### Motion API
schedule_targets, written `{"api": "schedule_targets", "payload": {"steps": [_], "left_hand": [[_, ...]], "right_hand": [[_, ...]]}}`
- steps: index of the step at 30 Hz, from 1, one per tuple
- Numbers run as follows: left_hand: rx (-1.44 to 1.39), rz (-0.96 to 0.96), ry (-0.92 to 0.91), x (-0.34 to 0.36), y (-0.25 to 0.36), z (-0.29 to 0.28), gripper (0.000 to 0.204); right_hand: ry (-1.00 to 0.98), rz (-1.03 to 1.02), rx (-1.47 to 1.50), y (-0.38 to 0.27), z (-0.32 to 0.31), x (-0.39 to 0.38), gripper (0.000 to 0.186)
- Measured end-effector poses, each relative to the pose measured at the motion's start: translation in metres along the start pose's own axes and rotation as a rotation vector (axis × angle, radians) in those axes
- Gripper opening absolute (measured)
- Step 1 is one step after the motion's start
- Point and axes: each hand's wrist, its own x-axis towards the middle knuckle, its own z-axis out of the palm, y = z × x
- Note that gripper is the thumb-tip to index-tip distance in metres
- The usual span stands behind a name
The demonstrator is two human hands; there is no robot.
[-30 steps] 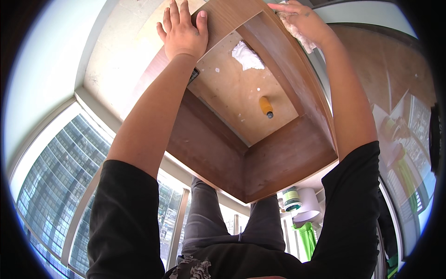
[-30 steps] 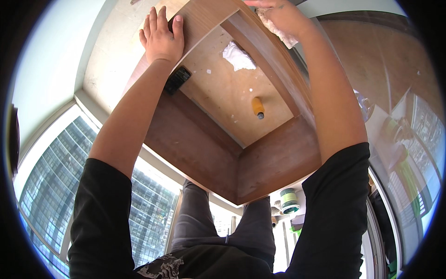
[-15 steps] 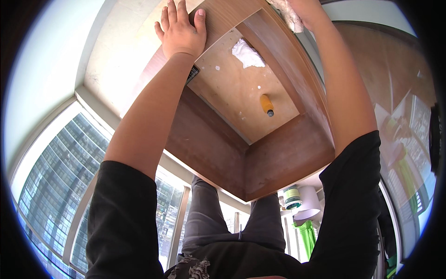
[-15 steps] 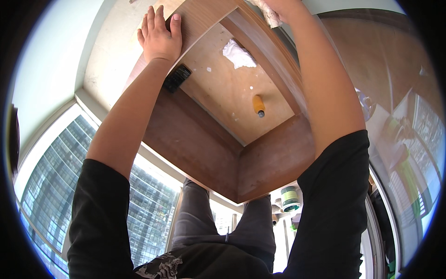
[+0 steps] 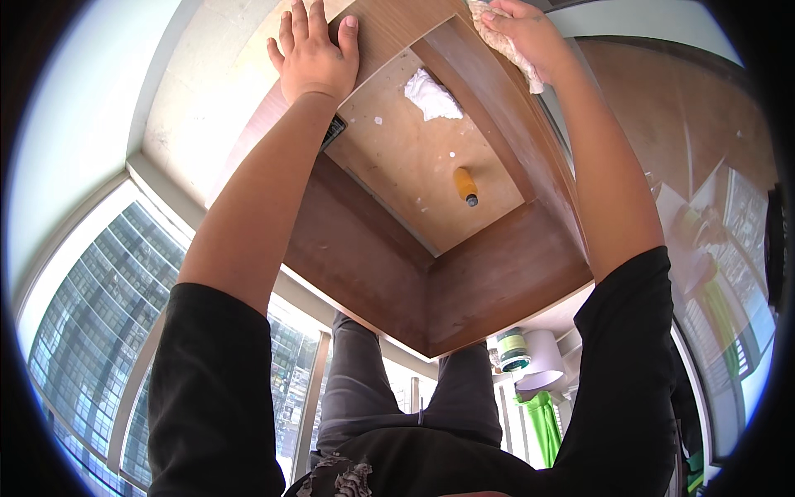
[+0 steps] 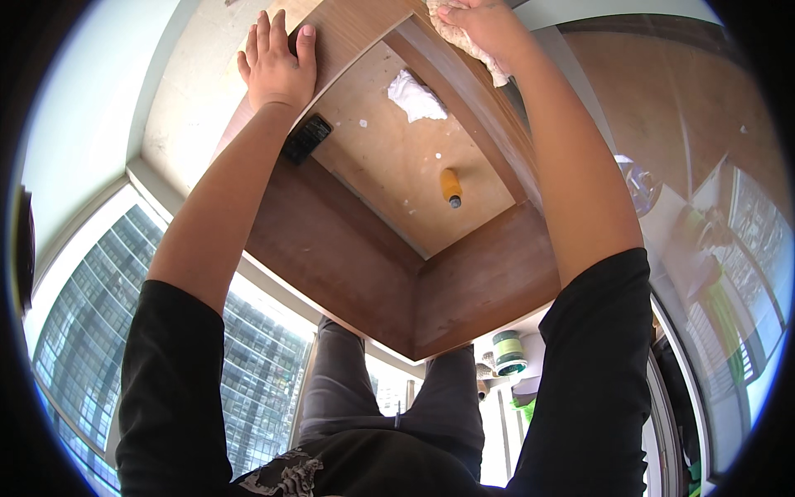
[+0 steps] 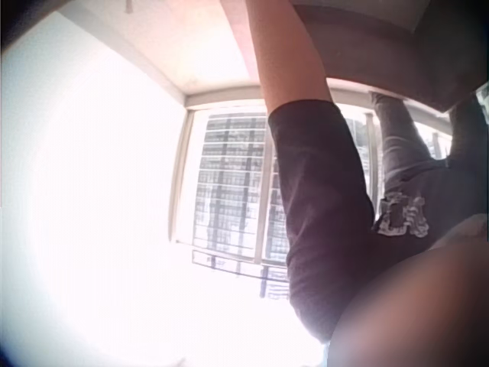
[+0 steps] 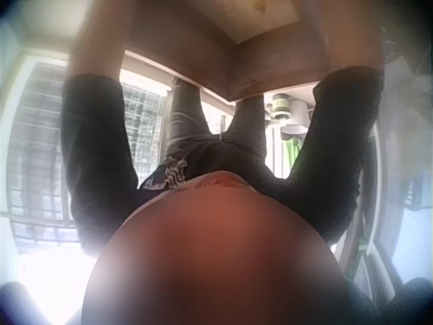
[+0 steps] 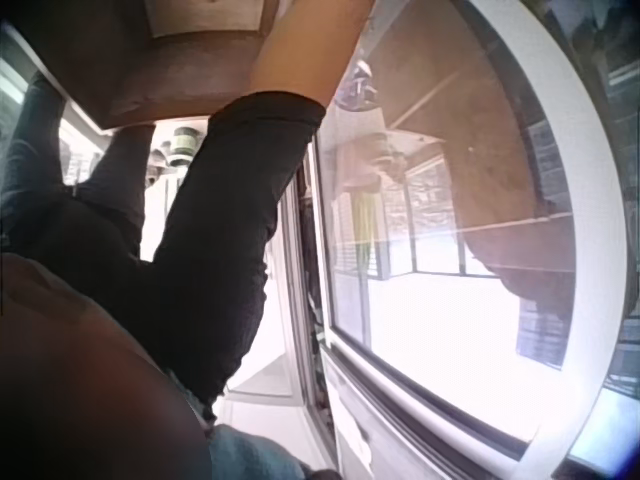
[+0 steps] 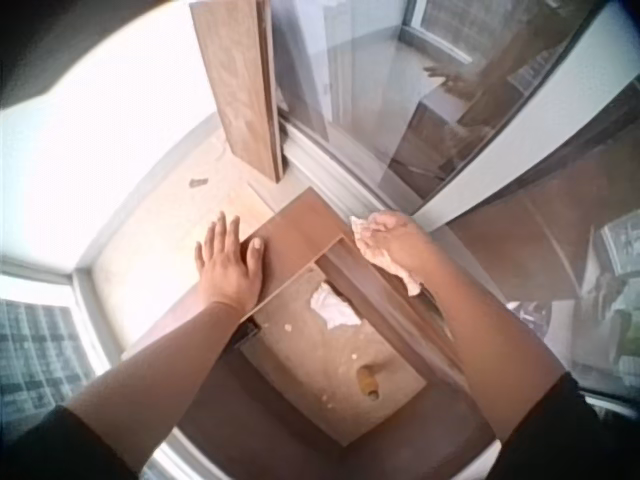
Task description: The person cleans the interior of a wooden cabinet with a cloth, then uses a utility knife and hammer to remove a nail from the cabinet's edge. They continue to scrape and clean the surface with the knife and cloth.
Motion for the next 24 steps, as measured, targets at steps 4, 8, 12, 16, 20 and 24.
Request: {"api": "schedule_targets", "payload": {"steps": [4, 8, 12, 16, 20, 24], "left_hand": [[-0.064, 0.033, -0.005, 0.006, 0.022, 0.008, 0.073], [-0.011, -0.029, -0.027, 0.0, 0.001, 0.0, 0.072], [-0.006, -0.065, -0.076, 0.001, 0.004, -0.008, 0.07], [0.03, -0.07, -0.093, 0.004, 0.008, -0.014, 0.068], [0.027, -0.065, -0.118, 0.006, 0.014, -0.007, 0.068], [0.033, -0.056, -0.106, 0.005, 0.009, -0.011, 0.068]], "right_hand": [[0.023, 0.033, 0.213, -0.016, -0.01, 0.068, 0.014], [-0.055, 0.186, 0.072, -0.045, 0.018, 0.03, 0.033], [-0.218, 0.294, -0.131, -0.024, -0.039, -0.069, 0.036], [-0.128, 0.333, 0.049, -0.024, -0.075, -0.095, 0.043], [0.137, 0.158, 0.327, -0.006, -0.057, -0.058, 0.053], [-0.051, 0.251, 0.195, -0.018, -0.02, -0.039, 0.052]]}}
